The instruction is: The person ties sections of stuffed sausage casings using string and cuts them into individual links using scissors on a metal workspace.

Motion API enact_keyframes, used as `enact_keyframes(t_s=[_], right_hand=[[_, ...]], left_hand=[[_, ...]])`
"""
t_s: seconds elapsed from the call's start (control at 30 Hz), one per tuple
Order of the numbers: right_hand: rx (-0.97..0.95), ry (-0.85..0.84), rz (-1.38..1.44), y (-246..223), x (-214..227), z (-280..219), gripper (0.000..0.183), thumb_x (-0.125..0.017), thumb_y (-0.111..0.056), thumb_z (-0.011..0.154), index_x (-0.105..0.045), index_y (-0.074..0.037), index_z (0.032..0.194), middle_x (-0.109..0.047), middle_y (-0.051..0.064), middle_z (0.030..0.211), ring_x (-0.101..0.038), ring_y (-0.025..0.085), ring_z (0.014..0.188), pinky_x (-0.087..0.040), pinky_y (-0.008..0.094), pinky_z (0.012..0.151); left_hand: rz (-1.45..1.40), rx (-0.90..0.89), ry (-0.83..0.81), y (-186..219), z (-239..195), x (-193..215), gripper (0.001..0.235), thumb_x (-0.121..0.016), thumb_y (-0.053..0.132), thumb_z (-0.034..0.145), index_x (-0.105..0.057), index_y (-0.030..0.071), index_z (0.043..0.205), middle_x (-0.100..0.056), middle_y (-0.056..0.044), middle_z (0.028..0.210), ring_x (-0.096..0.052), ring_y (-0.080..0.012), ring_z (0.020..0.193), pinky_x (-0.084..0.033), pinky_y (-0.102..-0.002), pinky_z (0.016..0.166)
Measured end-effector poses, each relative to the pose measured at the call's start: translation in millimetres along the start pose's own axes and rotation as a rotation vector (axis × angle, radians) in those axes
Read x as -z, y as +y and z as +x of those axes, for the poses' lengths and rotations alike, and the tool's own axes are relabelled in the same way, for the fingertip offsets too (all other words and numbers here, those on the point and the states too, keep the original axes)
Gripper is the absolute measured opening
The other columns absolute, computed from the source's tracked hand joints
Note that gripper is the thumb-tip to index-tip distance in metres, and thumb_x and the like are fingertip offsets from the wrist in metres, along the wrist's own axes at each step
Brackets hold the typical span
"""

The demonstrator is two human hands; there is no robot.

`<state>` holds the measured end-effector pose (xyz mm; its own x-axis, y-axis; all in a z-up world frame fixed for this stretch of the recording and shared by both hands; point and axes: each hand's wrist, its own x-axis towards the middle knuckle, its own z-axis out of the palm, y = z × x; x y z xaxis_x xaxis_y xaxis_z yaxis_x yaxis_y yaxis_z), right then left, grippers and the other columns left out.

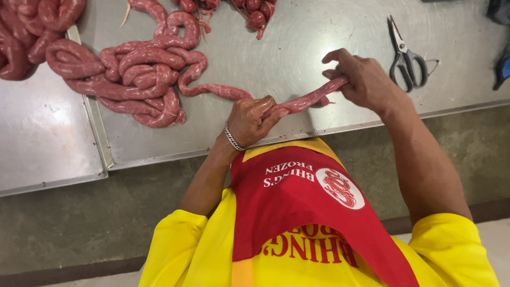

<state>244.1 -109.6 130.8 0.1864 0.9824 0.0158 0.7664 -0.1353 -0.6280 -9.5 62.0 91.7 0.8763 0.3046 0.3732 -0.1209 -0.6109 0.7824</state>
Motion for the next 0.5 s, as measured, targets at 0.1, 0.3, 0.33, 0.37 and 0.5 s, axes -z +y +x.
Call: enact_keyframes(t_s=[0.1, 0.3, 0.33, 0.37, 0.5], right_hand=[[0.003, 0.005, -0.121, 7, 9, 9, 0.03, -0.068, -0.007, 0.1, -0.056, -0.002, 0.128, -0.076, 0.009, 0.088, -0.075, 0.027, 0.078, -0.058, 0.035, 0.067], [0.164, 0.11, -0.304, 9, 31, 27, 0.038, -0.084, -0.027, 0.093, -0.061, -0.004, 0.113, -0.068, 0.006, 0.078, -0.071, 0.021, 0.069, -0.055, 0.033, 0.061], [0.184, 0.167, -0.457, 11, 37, 27, 0.047, -0.085, -0.039, 0.086, -0.063, -0.004, 0.108, -0.067, 0.004, 0.071, -0.068, 0.02, 0.061, -0.053, 0.033, 0.055], [0.204, 0.225, -0.609, 15, 38, 27, 0.056, -0.087, -0.05, 0.078, -0.065, -0.004, 0.102, -0.066, 0.002, 0.065, -0.065, 0.019, 0.053, -0.05, 0.033, 0.049], [0.199, 0.144, -0.58, 49, 8, -1, 0.016, -0.079, -0.029, 0.1, -0.069, -0.016, 0.099, -0.068, -0.001, 0.077, -0.067, 0.015, 0.066, -0.054, 0.032, 0.062]], left_hand=[[-0.031, 0.074, -0.025, 1, -3, -1, 0.028, -0.075, 0.022, 0.1, -0.061, 0.004, 0.084, -0.057, -0.014, 0.067, -0.06, -0.0298, 0.056, -0.044, -0.041, 0.053], [-0.143, 0.121, 0.029, 3, 10, -22, 0.023, -0.072, 0.022, 0.099, -0.062, 0.002, 0.094, -0.061, -0.015, 0.071, -0.062, -0.0294, 0.058, -0.045, -0.04, 0.053], [-0.144, 0.125, 0.031, 3, 13, -26, 0.023, -0.072, 0.022, 0.099, -0.062, 0.002, 0.094, -0.061, -0.015, 0.071, -0.062, -0.0294, 0.058, -0.045, -0.04, 0.053], [-0.154, 0.13, 0.026, 2, 15, -29, 0.024, -0.072, 0.022, 0.1, -0.061, 0.002, 0.094, -0.061, -0.014, 0.071, -0.063, -0.0295, 0.059, -0.046, -0.04, 0.054], [-0.106, 0.111, 0.02, -15, -1, -21, 0.026, -0.074, 0.022, 0.098, -0.061, 0.001, 0.089, -0.06, -0.016, 0.071, -0.061, -0.0317, 0.058, -0.046, -0.041, 0.055]])
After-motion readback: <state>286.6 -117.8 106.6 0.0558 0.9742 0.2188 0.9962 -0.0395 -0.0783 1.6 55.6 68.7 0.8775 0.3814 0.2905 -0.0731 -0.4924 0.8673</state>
